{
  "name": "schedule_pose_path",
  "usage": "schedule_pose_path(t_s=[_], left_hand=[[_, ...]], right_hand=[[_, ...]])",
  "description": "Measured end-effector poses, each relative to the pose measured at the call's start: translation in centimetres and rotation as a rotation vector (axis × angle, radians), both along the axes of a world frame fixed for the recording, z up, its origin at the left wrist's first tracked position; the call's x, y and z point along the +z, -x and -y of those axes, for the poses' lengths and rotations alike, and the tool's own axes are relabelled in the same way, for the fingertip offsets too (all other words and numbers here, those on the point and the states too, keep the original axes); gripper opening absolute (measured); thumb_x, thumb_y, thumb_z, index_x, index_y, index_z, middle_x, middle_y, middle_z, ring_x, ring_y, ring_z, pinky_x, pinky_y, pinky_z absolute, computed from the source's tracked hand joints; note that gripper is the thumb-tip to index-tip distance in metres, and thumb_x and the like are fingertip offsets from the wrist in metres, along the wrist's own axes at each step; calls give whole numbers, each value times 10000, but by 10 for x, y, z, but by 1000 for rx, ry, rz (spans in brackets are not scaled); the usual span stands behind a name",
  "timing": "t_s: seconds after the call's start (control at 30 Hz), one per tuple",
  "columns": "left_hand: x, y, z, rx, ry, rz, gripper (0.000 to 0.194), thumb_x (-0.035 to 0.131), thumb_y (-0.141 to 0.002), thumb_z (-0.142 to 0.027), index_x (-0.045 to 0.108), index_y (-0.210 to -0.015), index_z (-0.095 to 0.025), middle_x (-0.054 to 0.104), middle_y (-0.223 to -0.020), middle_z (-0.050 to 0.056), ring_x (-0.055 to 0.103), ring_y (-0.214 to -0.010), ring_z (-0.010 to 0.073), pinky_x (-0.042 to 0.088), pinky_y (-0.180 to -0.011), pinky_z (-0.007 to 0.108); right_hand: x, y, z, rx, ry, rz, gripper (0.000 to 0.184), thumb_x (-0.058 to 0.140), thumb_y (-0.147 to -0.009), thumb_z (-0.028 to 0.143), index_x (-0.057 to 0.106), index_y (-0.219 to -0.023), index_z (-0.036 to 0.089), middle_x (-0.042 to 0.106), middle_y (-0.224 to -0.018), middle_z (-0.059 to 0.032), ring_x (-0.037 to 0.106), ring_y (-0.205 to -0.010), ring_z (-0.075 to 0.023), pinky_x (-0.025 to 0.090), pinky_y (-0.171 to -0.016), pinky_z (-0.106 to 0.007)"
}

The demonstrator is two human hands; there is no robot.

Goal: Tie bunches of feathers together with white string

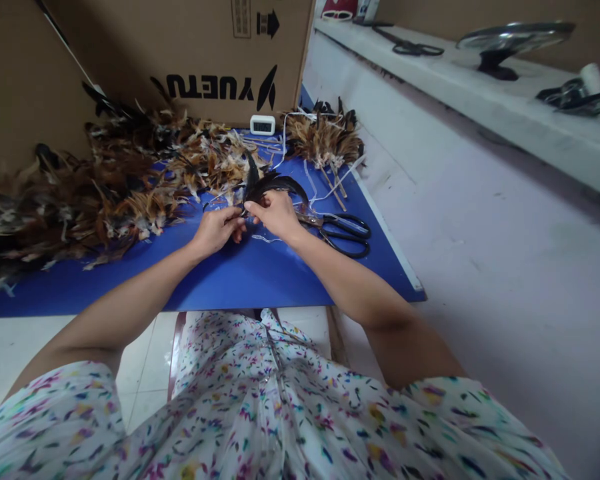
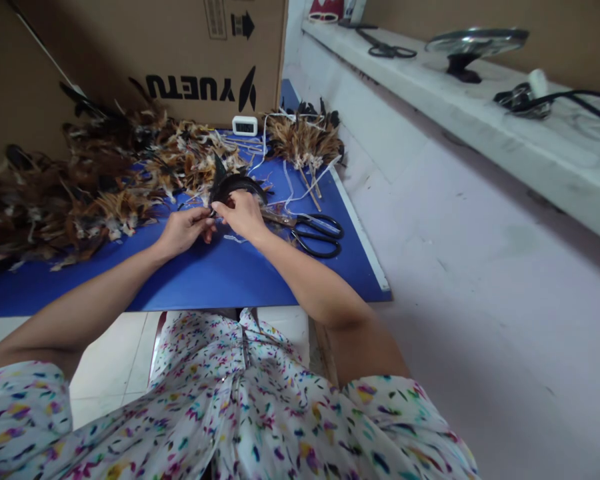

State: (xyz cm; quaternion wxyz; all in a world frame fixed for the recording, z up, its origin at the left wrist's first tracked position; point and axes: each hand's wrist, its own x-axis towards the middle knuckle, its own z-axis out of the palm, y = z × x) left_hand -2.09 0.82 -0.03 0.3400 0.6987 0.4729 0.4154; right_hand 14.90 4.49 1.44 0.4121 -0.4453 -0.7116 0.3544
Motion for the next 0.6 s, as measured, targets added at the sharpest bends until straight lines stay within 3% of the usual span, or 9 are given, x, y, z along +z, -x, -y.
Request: schedule_pose_path(t_s=[0.13, 0.37, 0.5, 0.6], left_hand=[[1, -1, -1, 17, 48, 53, 166, 633, -834, -249, 647, -696, -158, 619, -502, -6, 576, -441, 113, 444, -503, 218], [2, -1, -5, 25, 241, 419, 259, 778, -731, -368, 674, -690, -134, 621, -571, 12, 537, -453, 91, 497, -488, 223], [1, 1, -5, -19, 264, 448, 288, 800, -719, -392, 691, -700, -127, 620, -565, 24, 546, -462, 93, 500, -490, 218], [1, 0, -2, -76, 288, 437, 312, 818, -696, -420, 704, -708, -130, 632, -561, 28, 561, -462, 97, 485, -478, 207]], right_hand=[[6, 0, 4, -38, -37, 79, 311, 660, -848, 354, 535, -609, 199, 573, -543, 11, 561, -542, -133, 449, -643, -300], [7, 0, 10, -59, -122, 47, 318, 681, -831, 421, 572, -648, 185, 602, -633, 16, 543, -625, -118, 415, -651, -263], [3, 2, 10, 41, -8, 46, 339, 714, -801, 452, 610, -655, 164, 563, -572, 22, 515, -578, -107, 389, -593, -255], [2, 5, 10, 135, 159, -126, 354, 729, -794, 460, 578, -664, 167, 546, -559, 29, 456, -508, -81, 371, -501, -236]])
